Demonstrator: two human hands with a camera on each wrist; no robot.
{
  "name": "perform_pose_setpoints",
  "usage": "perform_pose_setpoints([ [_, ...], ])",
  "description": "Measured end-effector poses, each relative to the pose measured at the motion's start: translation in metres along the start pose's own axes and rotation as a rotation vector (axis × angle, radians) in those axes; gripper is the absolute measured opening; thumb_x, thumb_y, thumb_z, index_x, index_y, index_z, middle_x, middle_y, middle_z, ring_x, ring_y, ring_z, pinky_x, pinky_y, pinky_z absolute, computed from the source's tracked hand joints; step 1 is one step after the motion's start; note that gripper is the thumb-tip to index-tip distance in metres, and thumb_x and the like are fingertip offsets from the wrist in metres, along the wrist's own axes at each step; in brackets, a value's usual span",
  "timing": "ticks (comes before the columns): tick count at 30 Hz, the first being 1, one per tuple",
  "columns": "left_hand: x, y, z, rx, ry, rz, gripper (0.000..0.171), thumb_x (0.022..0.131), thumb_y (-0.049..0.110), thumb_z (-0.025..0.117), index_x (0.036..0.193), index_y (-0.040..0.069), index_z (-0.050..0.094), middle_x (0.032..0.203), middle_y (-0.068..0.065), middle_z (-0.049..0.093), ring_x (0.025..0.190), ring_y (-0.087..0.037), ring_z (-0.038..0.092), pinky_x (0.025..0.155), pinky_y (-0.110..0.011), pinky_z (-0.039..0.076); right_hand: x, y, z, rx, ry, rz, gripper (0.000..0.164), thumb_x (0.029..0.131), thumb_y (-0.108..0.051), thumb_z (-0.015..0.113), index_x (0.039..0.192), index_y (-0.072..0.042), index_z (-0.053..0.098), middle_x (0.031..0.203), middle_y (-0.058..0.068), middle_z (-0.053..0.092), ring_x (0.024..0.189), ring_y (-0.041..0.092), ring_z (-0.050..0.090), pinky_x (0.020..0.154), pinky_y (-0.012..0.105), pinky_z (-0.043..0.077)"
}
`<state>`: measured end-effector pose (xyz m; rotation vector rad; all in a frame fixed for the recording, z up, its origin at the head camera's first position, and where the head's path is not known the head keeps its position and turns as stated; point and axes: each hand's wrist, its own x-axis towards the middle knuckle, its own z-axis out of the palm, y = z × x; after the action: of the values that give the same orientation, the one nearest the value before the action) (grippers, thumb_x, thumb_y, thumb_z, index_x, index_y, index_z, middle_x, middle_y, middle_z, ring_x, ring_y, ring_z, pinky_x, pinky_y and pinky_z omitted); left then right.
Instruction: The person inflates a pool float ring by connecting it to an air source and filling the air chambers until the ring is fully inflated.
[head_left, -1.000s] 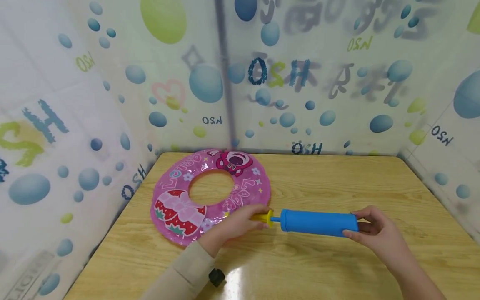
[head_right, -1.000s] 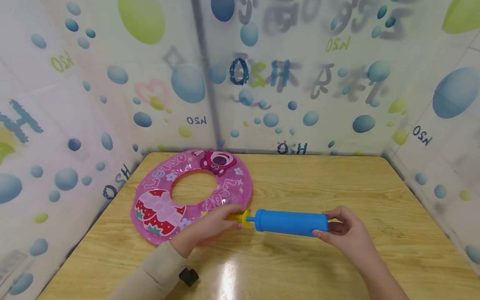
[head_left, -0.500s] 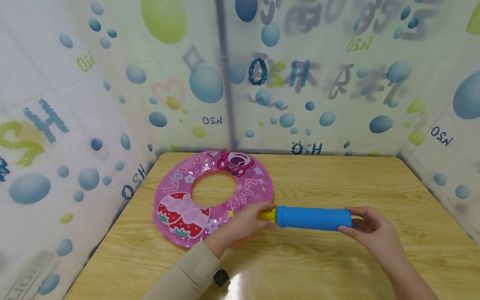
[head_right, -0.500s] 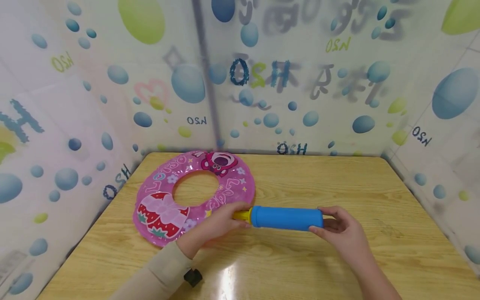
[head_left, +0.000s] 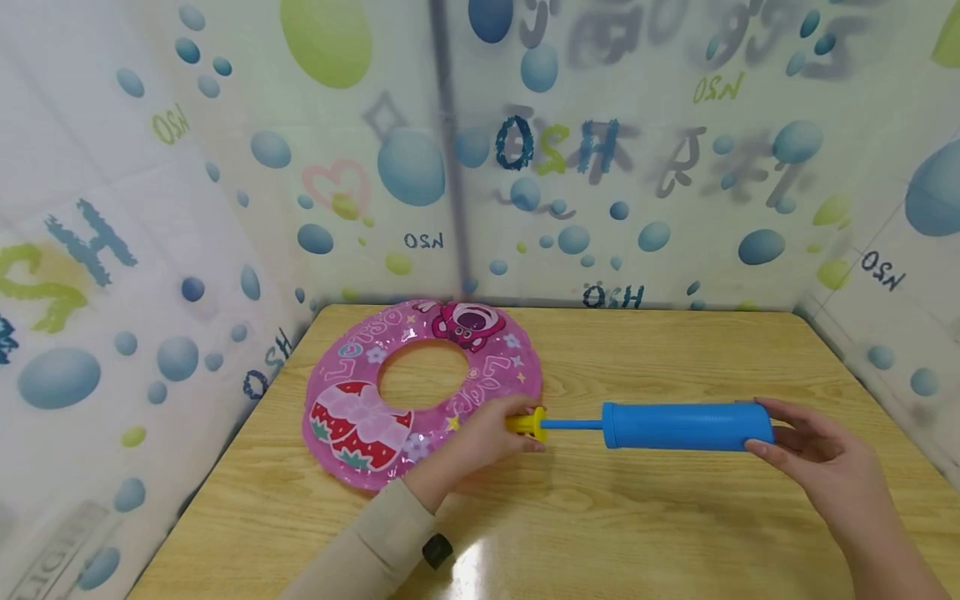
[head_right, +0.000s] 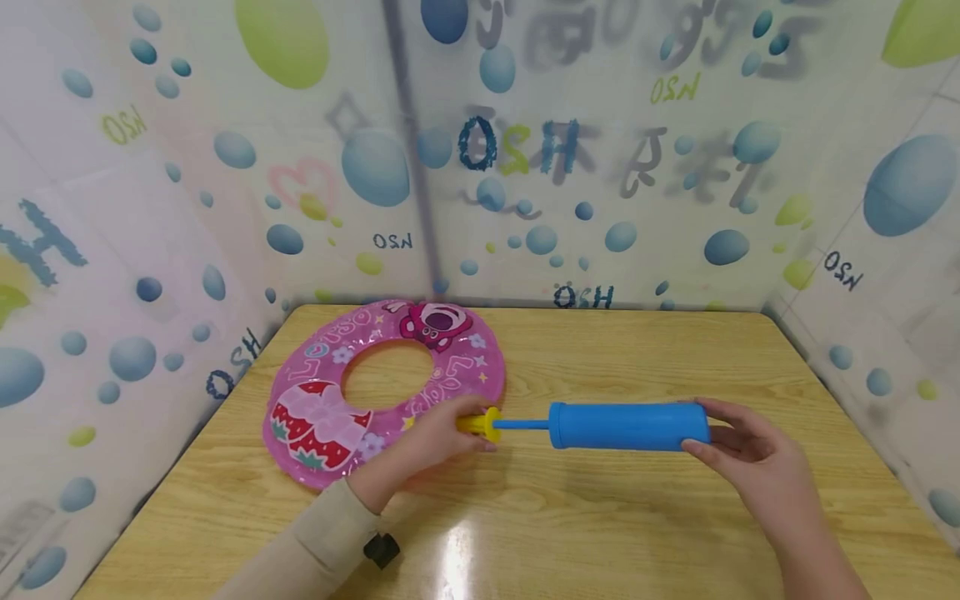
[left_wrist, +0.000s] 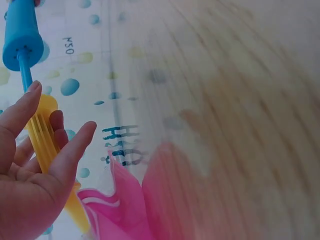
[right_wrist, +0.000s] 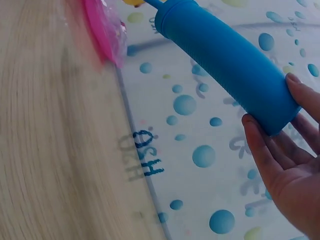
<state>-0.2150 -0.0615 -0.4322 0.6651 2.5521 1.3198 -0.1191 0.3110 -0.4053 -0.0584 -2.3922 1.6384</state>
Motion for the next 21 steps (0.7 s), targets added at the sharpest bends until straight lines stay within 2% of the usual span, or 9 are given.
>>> perform_pose_setpoints([
  [4,0.0,-0.004,-0.003,-0.009,0.013,-0.003,0.05,0.081,0.012,0.08,0.127,0.005,0.061,0.113,-0.005,0.065,0.097,-0.019,0.06,0.087,-0.031,0.051,-0.001,0.003,-0.008,-0.036,0.048,-0.03,0.048,0.09,-0.008,0.07,0.136,-0.011,0.057,0.114,-0.027,0.057,0.091,-0.009,0.06,0.068,0.013,0.052],
  [11,-0.003,-0.017,-0.013,0.015,0.027,-0.004,0.046,0.081,0.011,0.081,0.123,0.004,0.063,0.105,-0.002,0.065,0.092,-0.017,0.059,0.085,-0.032,0.051,-0.005,0.011,-0.02,-0.084,0.072,0.06,0.051,0.091,-0.018,0.069,0.14,-0.017,0.054,0.116,-0.027,0.051,0.091,-0.012,0.056,0.067,0.011,0.05],
  [14,-0.004,-0.02,-0.016,0.032,0.022,0.019,0.041,0.08,0.011,0.081,0.118,0.005,0.064,0.101,0.0,0.064,0.09,-0.017,0.058,0.086,-0.033,0.051,-0.006,0.015,-0.024,-0.041,0.043,0.017,0.05,0.091,-0.01,0.068,0.139,-0.014,0.054,0.119,-0.024,0.052,0.092,-0.01,0.058,0.068,0.012,0.051],
  [17,-0.005,-0.021,-0.018,0.049,0.009,0.04,0.038,0.081,0.011,0.08,0.115,0.006,0.065,0.099,0.002,0.063,0.09,-0.016,0.057,0.087,-0.033,0.049,-0.007,0.017,-0.025,0.005,-0.024,-0.011,0.047,0.091,-0.005,0.067,0.137,-0.011,0.055,0.121,-0.021,0.053,0.093,-0.007,0.061,0.069,0.015,0.053],
  [21,-0.007,-0.017,-0.017,0.043,-0.015,0.043,0.038,0.083,0.01,0.078,0.118,0.005,0.064,0.1,0.003,0.063,0.091,-0.016,0.057,0.088,-0.032,0.049,-0.005,0.016,-0.02,-0.025,-0.103,0.038,0.04,0.092,-0.008,0.068,0.13,-0.011,0.057,0.116,-0.021,0.054,0.089,-0.002,0.064,0.068,0.021,0.055],
])
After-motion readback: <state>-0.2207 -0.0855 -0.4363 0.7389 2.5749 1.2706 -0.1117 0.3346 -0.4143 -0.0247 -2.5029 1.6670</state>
